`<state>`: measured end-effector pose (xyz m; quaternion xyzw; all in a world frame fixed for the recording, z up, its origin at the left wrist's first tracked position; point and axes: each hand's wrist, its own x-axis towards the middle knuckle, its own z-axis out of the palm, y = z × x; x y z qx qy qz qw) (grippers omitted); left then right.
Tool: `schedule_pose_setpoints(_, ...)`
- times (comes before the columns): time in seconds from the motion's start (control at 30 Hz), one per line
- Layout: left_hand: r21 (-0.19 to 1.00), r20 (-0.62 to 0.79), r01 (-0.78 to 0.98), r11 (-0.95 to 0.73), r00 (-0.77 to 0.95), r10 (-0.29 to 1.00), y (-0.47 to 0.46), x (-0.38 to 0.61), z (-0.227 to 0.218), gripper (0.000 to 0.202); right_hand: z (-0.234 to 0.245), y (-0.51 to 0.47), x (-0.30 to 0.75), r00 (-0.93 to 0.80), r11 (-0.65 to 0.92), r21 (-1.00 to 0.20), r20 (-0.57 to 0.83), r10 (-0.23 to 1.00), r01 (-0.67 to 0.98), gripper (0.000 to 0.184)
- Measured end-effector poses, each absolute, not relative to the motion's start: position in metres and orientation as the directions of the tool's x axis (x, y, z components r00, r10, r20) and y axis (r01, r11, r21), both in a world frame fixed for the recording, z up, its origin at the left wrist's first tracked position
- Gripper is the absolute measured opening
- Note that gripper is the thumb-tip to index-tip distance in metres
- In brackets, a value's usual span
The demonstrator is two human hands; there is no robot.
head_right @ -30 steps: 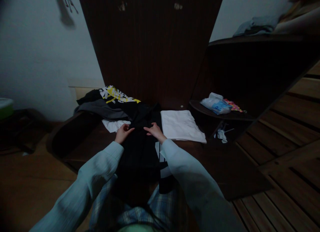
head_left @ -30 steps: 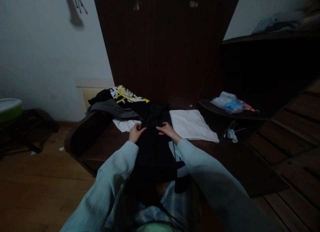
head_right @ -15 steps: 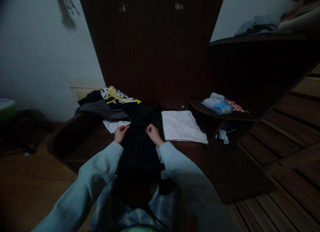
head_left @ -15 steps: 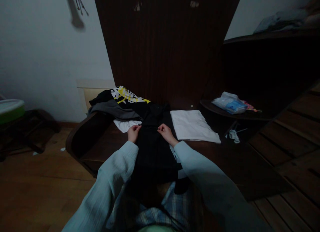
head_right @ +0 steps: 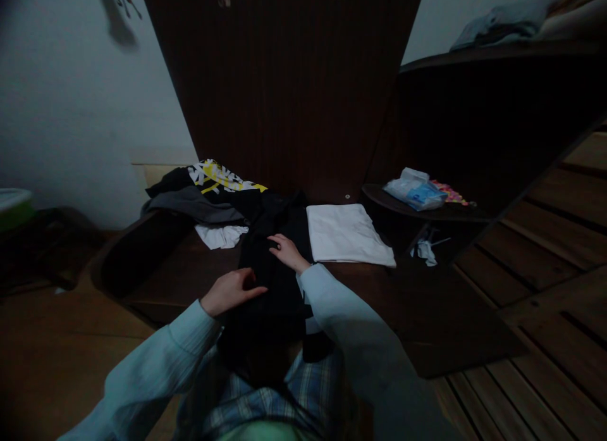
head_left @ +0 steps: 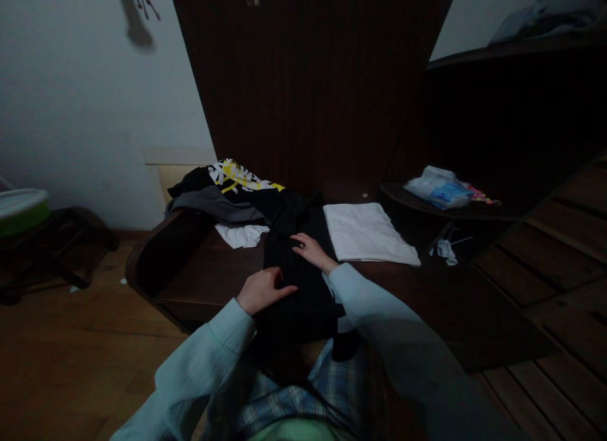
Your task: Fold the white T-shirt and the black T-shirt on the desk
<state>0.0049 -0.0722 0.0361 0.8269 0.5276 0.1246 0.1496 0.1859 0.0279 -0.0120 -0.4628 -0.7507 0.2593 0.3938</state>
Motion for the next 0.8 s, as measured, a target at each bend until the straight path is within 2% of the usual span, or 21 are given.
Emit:
schedule_pose_setpoints(0.1,0.282,-0.007,0.864,-0.417,0.436,0.9,-0.094,0.011,0.035,0.028,-0.01,0.026,0.186,-0.276,0.427,-0.779,0.332,0.902,0.459,0.039)
schedule_pose_setpoints(0.2,0.26,-0.084,0.899,-0.352,0.384,0.919,-0.104,0.014,0.038,0.016,-0.008,0.025,0.186,-0.269,0.414,-0.793,0.322,0.908,0.447,0.04)
schedule_pose_setpoints(0.27,0.248,-0.118,0.922,-0.298,0.334,0.935,-0.108,0.012,0.044,0.016,-0.008,0.025,0.186,-0.26,0.408,-0.801,0.321,0.91,0.439,0.04)
schedule_pose_setpoints(0.4,0.168,0.001,0.954,-0.246,0.25,0.968,-0.122,0.007,0.059,0.018,-0.009,0.025,0.185,-0.257,0.378,-0.83,0.293,0.921,0.41,0.039)
schedule_pose_setpoints(0.5,0.114,0.04,0.931,-0.347,0.345,0.938,-0.14,0.013,0.064,0.02,-0.009,0.025,0.185,-0.261,0.363,-0.847,0.277,0.925,0.388,0.039)
schedule_pose_setpoints(0.67,0.037,-0.23,0.814,-0.58,0.572,0.787,-0.172,0.034,0.056,0.021,-0.009,0.025,0.185,-0.243,0.356,-0.848,0.278,0.929,0.392,0.04)
schedule_pose_setpoints(0.73,0.091,-0.293,0.711,-0.697,0.688,0.664,-0.179,0.036,0.052,0.017,-0.008,0.024,0.184,-0.238,0.351,-0.85,0.274,0.932,0.393,0.04)
schedule_pose_setpoints(0.8,0.222,-0.299,0.581,-0.783,0.805,0.512,-0.181,0.033,0.05,0.019,-0.007,0.024,0.184,-0.233,0.346,-0.853,0.272,0.934,0.39,0.04)
